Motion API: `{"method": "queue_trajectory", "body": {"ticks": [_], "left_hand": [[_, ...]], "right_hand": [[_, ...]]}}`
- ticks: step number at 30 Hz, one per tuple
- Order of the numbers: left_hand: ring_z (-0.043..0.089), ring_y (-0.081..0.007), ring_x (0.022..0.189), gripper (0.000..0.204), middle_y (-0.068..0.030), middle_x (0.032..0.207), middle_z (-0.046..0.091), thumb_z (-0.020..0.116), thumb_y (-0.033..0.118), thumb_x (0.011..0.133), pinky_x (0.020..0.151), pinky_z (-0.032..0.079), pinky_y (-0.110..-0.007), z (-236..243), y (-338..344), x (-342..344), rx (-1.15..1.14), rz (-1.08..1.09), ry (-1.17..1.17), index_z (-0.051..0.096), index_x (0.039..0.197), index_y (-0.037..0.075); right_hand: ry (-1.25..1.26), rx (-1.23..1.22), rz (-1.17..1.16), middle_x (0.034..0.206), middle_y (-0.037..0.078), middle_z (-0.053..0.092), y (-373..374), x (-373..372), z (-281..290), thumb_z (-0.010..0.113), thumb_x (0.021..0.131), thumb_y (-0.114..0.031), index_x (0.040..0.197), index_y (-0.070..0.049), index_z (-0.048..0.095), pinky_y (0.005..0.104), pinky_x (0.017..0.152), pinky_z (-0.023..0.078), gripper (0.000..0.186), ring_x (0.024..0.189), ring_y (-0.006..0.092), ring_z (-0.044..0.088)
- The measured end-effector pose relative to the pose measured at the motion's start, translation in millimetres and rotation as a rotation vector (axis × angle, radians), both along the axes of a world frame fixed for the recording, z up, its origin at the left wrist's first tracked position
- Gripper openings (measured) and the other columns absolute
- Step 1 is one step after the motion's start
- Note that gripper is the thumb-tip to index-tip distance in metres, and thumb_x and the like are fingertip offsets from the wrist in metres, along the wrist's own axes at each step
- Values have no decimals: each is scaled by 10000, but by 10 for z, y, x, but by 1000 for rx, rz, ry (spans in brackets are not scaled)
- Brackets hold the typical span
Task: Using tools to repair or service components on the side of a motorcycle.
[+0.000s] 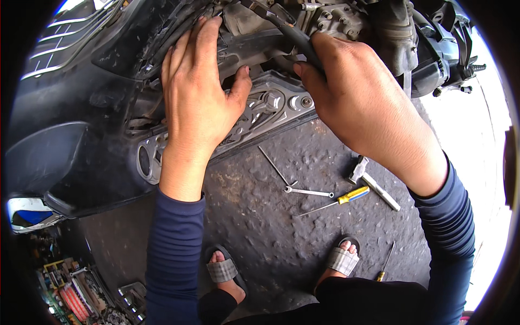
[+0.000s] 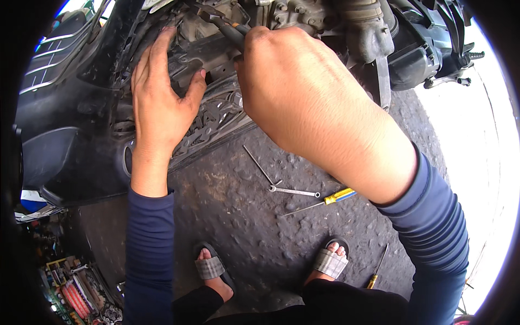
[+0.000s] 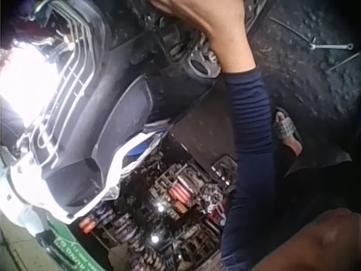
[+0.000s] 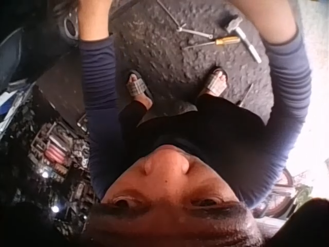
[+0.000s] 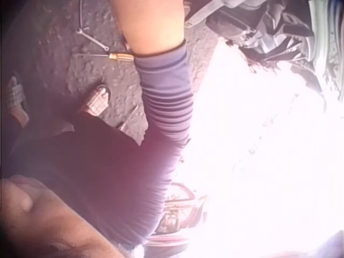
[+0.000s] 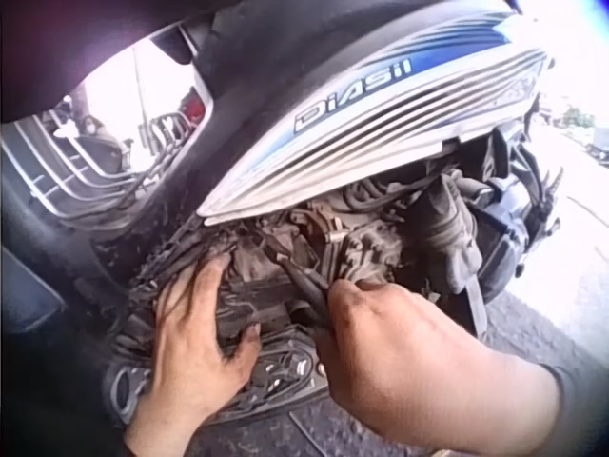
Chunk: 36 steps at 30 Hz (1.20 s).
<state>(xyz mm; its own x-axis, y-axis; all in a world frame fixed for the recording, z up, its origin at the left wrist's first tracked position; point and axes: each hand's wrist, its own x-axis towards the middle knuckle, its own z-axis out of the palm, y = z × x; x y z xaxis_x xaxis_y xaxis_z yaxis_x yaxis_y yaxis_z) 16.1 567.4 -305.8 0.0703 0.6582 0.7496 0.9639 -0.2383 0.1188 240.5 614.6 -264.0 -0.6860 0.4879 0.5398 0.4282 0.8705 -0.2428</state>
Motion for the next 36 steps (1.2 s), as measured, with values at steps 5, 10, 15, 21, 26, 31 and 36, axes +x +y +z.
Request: {"method": "queue_trajectory", "body": {"ticks": [5, 10, 15, 21, 26, 31, 36], "left_hand": [[462, -408, 1378, 671, -247, 1506, 484, 796, 190, 776, 1162, 333, -566, -37, -16, -49, -11, 64, 133, 537, 1370, 17], [463, -412, 1392, 732, -225, 1532, 479, 817, 165, 764, 1154, 352, -530, -6, -17, -65, -27, 109, 150, 514, 1412, 6], [479, -399, 1366, 748, -217, 1507, 490, 826, 209, 765, 1123, 371, -527, 13, -6, -59, -18, 132, 155, 519, 1409, -15], [511, -392, 1319, 745, -209, 1457, 522, 818, 270, 797, 1110, 379, -505, 77, -82, -83, -107, 250, 181, 531, 1431, 2], [563, -359, 1248, 675, -190, 1397, 570, 807, 245, 780, 1060, 419, -489, 135, -138, -137, -88, 265, 236, 591, 1359, -25], [537, -378, 1298, 800, -205, 1459, 524, 815, 179, 755, 1139, 391, -474, 137, -149, -149, -175, 338, 215, 487, 1448, -48], [389, -430, 1451, 903, -235, 1587, 362, 742, -67, 743, 1222, 325, -483, 32, -532, -415, -308, 173, 231, 329, 1546, -32]], "right_hand": [[30, -111, -28, 731, 260, 577, -25, -55, 93, 643, 968, -84, 988, 50, 543, 495, 653, 450, 168, 732, 459, 602], [-153, -14, 18, 753, 266, 606, 16, -77, 77, 628, 963, -63, 1051, 51, 560, 469, 661, 486, 159, 746, 452, 627], [-185, -119, 17, 767, 264, 609, 23, -48, 119, 622, 953, -45, 1103, 54, 558, 470, 672, 490, 190, 754, 449, 631], [-222, -252, -4, 784, 262, 614, 52, -55, 147, 614, 942, -24, 1166, 57, 556, 472, 685, 494, 245, 764, 445, 635], [-251, -231, 10, 782, 258, 608, 32, -60, 196, 609, 940, -20, 1168, 53, 550, 479, 689, 487, 246, 767, 451, 629], [-532, -505, -4, 846, 257, 708, -152, -157, 255, 650, 833, -15, 1050, 115, 637, 446, 757, 601, 253, 888, 399, 730], [-306, -524, 216, 903, 291, 705, -344, -584, -353, 652, 849, -77, 1031, 105, 638, 449, 796, 590, 258, 910, 406, 724]]}}
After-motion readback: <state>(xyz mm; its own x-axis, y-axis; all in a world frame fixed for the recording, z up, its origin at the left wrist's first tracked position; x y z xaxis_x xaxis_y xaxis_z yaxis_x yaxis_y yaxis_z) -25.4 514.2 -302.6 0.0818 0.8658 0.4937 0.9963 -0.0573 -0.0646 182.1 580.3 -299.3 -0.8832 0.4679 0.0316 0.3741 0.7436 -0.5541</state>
